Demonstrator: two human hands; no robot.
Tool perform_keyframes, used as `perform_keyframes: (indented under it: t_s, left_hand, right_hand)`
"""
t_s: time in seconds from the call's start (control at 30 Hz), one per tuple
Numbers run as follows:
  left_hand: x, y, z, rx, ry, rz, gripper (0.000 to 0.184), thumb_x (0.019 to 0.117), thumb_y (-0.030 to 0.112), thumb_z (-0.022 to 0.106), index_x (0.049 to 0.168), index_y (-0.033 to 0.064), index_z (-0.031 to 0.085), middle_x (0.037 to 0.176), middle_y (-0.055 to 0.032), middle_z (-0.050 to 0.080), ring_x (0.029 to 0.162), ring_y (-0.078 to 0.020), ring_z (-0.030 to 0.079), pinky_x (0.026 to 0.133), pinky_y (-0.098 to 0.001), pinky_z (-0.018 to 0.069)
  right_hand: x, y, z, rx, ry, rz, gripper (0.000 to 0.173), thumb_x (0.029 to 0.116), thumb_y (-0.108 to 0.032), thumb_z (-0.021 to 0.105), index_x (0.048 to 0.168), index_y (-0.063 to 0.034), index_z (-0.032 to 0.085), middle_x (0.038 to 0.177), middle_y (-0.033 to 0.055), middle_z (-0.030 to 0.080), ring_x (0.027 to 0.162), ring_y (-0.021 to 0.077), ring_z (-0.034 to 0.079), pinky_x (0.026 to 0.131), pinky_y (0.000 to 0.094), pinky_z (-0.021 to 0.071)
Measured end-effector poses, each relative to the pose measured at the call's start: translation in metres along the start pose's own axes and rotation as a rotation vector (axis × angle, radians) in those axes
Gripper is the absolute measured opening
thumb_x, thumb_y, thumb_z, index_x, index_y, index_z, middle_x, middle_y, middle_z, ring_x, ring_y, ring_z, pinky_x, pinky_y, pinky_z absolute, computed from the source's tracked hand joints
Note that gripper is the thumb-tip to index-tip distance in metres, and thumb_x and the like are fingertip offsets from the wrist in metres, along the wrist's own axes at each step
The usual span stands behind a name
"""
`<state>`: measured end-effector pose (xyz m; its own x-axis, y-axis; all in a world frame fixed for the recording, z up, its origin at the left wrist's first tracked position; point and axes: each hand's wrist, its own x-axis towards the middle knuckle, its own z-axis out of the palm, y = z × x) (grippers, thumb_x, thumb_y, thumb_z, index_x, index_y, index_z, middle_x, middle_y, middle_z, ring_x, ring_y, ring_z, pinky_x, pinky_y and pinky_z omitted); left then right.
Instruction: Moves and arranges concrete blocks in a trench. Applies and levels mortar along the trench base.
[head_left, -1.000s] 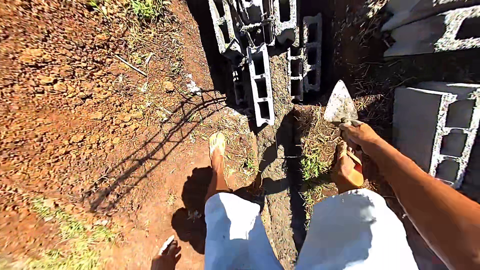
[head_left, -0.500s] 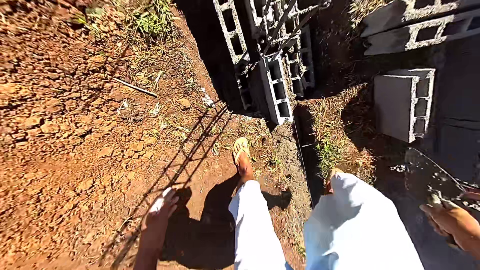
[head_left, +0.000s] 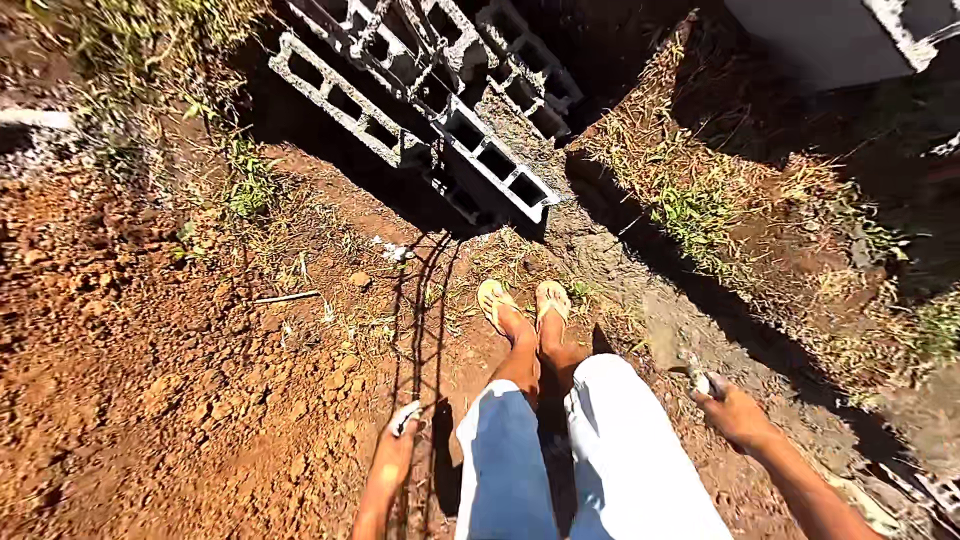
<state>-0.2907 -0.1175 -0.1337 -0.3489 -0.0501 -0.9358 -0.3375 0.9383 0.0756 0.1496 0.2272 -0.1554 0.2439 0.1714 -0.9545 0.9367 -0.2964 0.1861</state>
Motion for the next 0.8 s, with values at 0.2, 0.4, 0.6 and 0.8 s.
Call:
perform_keyframes:
  t_s: [0.2, 0.4, 0.6, 0.8]
  left_hand:
    - [0.001, 0.129, -0.006, 0.252, 0.060, 0.294, 0.036, 0.1068, 0.015, 0.048, 0.138, 0.0027, 0.059, 0.134, -0.0148, 0.064, 0.107, -0.0212, 0.070, 0.090, -0.0408, 0.0600]
    - [0.039, 0.240, 0.036, 0.487, -0.012, 0.520, 0.038, 0.1073, 0.021, 0.047, 0.140, 0.0036, 0.058, 0.132, -0.0159, 0.065, 0.108, -0.0229, 0.070, 0.092, -0.0430, 0.0594]
    - [0.081, 0.278, 0.113, 1.013, -0.178, 0.624, 0.039, 0.1082, 0.023, 0.052, 0.143, 0.0080, 0.059, 0.132, -0.0175, 0.067, 0.118, -0.0328, 0.066, 0.104, -0.0589, 0.0491]
    - [0.153, 0.250, 0.169, 1.698, -0.494, 0.462, 0.045, 0.1097, 0.035, 0.042, 0.145, 0.0106, 0.055, 0.129, -0.0262, 0.065, 0.122, -0.0462, 0.061, 0.101, -0.0661, 0.0467]
  right_hand:
    - [0.051, 0.028, 0.052, 0.192, -0.073, 0.000, 0.044, 0.1083, -0.034, 0.053, 0.138, -0.0016, 0.055, 0.117, 0.0294, 0.065, 0.100, 0.0439, 0.067, 0.089, 0.0630, 0.0525]
    - [0.110, 0.050, 0.062, 0.211, -0.031, 0.070, 0.050, 0.1080, -0.037, 0.051, 0.143, -0.0016, 0.053, 0.132, 0.0300, 0.062, 0.121, 0.0456, 0.062, 0.103, 0.0646, 0.0466]
    - [0.192, 0.094, 0.081, 0.098, 0.062, 0.108, 0.050, 0.1083, -0.033, 0.052, 0.141, 0.0056, 0.054, 0.137, 0.0369, 0.057, 0.131, 0.0521, 0.054, 0.108, 0.0695, 0.0405]
    - [0.239, 0.090, 0.077, -0.014, 0.087, 0.154, 0.053, 0.1086, -0.032, 0.051, 0.142, 0.0093, 0.052, 0.141, 0.0366, 0.054, 0.136, 0.0516, 0.050, 0.110, 0.0686, 0.0388]
